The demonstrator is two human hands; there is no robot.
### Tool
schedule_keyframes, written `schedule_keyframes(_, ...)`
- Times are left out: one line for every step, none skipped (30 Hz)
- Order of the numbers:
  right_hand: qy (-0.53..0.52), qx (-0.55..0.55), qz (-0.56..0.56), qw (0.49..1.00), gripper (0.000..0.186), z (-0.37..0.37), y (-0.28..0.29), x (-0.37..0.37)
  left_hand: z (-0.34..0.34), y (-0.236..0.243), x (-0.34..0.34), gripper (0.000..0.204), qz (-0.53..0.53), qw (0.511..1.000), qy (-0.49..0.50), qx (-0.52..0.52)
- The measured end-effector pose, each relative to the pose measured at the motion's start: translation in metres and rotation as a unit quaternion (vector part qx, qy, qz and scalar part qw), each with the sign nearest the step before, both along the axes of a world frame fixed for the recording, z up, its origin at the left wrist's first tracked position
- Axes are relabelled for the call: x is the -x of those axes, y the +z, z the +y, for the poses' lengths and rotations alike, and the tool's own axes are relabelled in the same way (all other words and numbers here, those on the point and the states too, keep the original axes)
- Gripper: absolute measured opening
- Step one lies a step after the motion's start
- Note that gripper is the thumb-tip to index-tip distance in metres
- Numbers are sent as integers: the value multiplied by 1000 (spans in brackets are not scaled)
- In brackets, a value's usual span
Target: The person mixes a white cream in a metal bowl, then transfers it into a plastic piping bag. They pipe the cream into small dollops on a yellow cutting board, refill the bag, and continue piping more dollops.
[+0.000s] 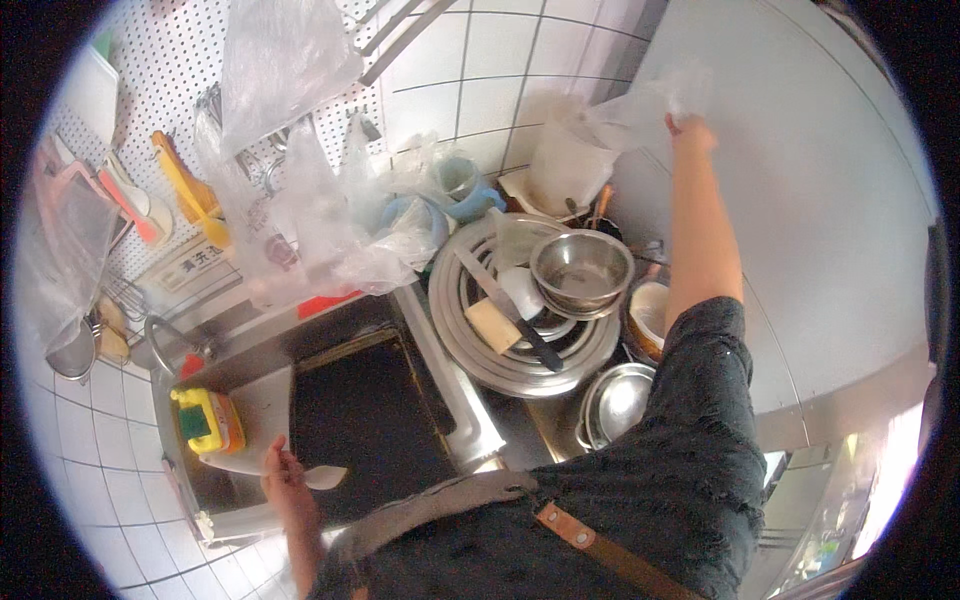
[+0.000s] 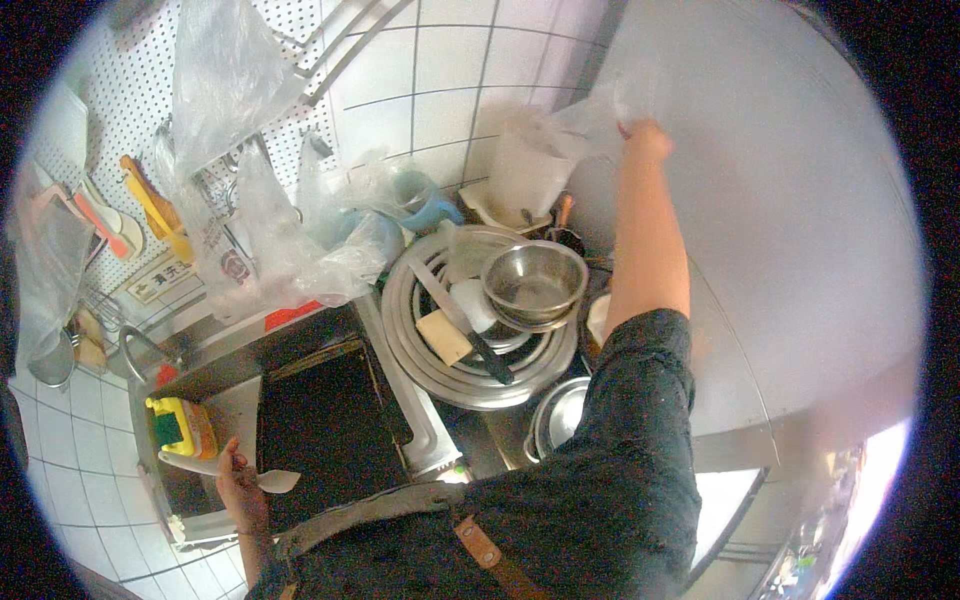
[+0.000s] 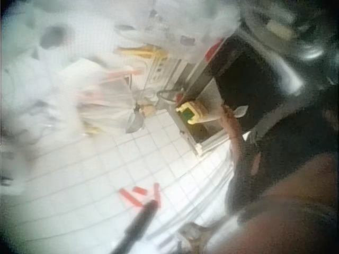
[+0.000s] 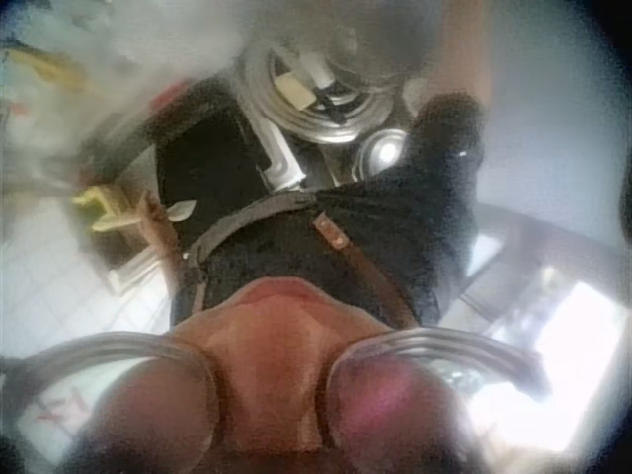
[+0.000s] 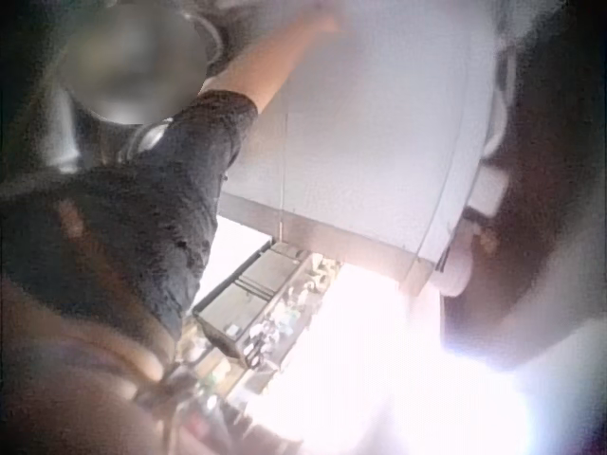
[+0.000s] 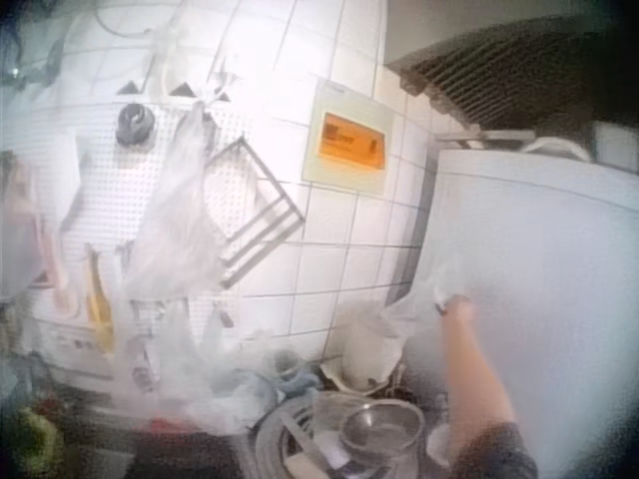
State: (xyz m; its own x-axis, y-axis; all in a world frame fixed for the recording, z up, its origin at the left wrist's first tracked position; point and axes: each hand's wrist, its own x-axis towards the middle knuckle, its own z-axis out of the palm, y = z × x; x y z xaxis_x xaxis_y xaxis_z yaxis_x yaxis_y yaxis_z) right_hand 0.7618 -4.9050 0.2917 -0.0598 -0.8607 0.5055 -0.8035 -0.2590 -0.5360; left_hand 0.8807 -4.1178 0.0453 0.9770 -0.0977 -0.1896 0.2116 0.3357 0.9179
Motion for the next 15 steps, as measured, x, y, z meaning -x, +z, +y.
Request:
schedule_keyframes(-40,-11,124,991,56,-20,-5,-5,2,-1,-1,33,19,999,17,-19)
schedule_keyframes(-54,-27,270,961,57,-40,-9,-11,7,-1,-2,33,24,999,38,-25)
schedule_keyframes(-54,-36,383,921,59,-59,-11,-19,11,-1,-2,34,32,996,80,-19)
schedule_keyframes(-65,-12,479,875,56,-75,-11,-31,14,-3,-1,35,-12,994,77,-71)
schedule_keyframes(-94,1,576,812,54,-87,-11,-41,16,-4,-1,35,-38,988,77,-128)
schedule_keyframes(-48,168,299,938,50,-91,-22,-51,17,-6,0,36,-63,978,91,-178)
schedule_keyframes(-11,276,1,961,46,-94,-27,-61,19,-7,1,35,-68,977,82,-185)
schedule_keyframes(8,307,51,950,42,-96,-28,-71,19,-8,1,34,-73,976,74,-193)
schedule_keyframes(31,318,108,941,39,-95,-28,-80,18,-9,1,34,-78,974,65,-200)
schedule_keyframes(47,351,170,920,36,-93,-31,-89,18,-9,1,31,-36,989,56,-133)
schedule_keyframes(74,279,281,915,36,-91,-34,-104,16,-11,1,30,8,996,83,-39)
schedule_keyframes(93,225,394,886,35,-90,-34,-122,15,-12,0,30,-28,988,55,-143)
schedule_keyframes(111,174,504,838,35,-90,-37,-136,11,-15,0,31,-60,971,63,-221)
schedule_keyframes(132,115,514,840,38,-90,-45,-144,8,-18,0,34,-81,963,61,-251)
schedule_keyframes(154,59,524,836,42,-89,-62,-155,5,-21,-1,37,-102,952,60,-281)
